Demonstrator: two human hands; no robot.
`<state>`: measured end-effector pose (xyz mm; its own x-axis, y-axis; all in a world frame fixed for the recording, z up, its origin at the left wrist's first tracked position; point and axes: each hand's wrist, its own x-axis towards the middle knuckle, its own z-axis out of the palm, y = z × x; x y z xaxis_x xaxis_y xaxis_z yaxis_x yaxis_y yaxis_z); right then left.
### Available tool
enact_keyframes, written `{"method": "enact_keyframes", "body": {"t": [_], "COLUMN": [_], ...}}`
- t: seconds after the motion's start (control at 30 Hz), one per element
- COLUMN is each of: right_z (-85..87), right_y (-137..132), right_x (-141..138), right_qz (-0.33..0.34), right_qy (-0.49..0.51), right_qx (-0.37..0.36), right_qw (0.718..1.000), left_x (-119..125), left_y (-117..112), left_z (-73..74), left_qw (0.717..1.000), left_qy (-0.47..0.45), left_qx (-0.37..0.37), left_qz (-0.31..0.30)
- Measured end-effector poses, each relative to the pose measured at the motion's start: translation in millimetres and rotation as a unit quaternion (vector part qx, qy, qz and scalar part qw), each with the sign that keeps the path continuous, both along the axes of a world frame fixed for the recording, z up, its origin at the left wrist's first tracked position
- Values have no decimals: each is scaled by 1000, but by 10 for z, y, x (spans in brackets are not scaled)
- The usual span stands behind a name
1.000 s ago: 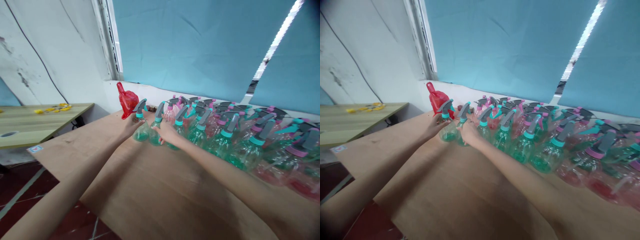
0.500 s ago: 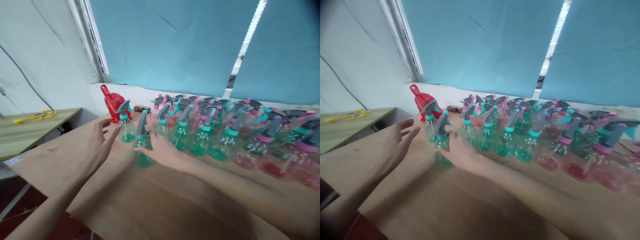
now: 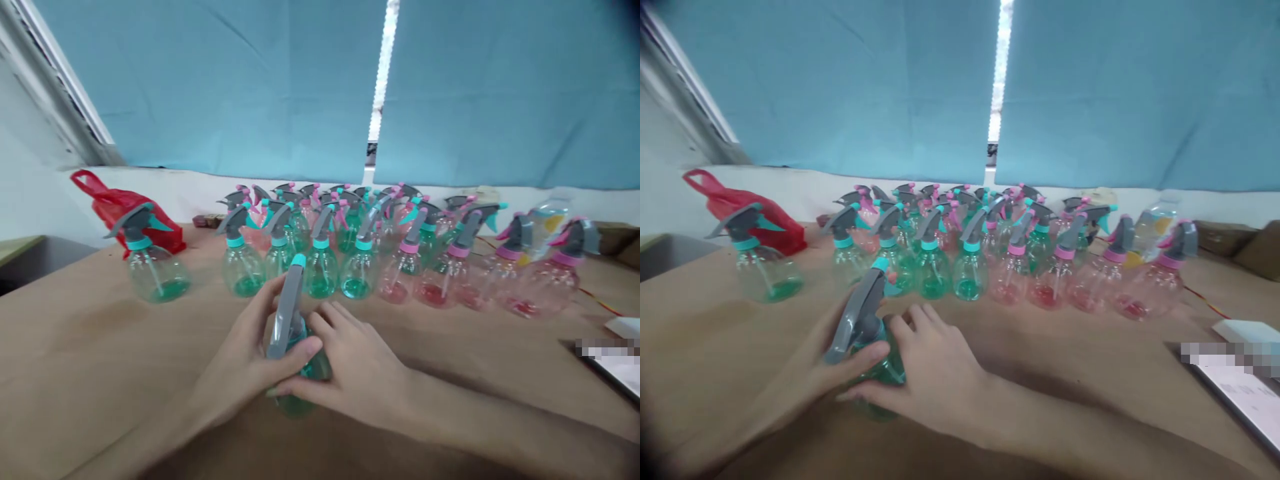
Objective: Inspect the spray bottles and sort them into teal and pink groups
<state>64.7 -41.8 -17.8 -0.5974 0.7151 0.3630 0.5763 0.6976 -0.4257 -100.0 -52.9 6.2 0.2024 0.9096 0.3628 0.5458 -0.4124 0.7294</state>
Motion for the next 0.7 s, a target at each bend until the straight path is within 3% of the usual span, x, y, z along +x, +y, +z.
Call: {"method": "enact_keyframes", "body": {"t": [0.13,0.27,0.4,0.57,0.7], "right_z": [-32,-114,-282,-538,-724], "right_y": [-3,56,172,280,329], "right_x": [227,425,663,935,1009], "right_qz": [5,15,49,-15,-20], "right_qy": [21,80,81,69,66], "right_qx": [5,23,-9,-48,-38], "right_qw": [1000,996,995,996,997], "left_x": [383,611,698,742,764], "left_y": [138,205,249,299,336], "left_z": [105,68,0,-37,-50], "left_qw": [998,998,997,993,993], "left_qy": [-28,-43,-64,-115,-111], "left_qx": [-22,-7,-24,-33,-25], "left_qz": [-48,-42,-28,-25,-26]}}
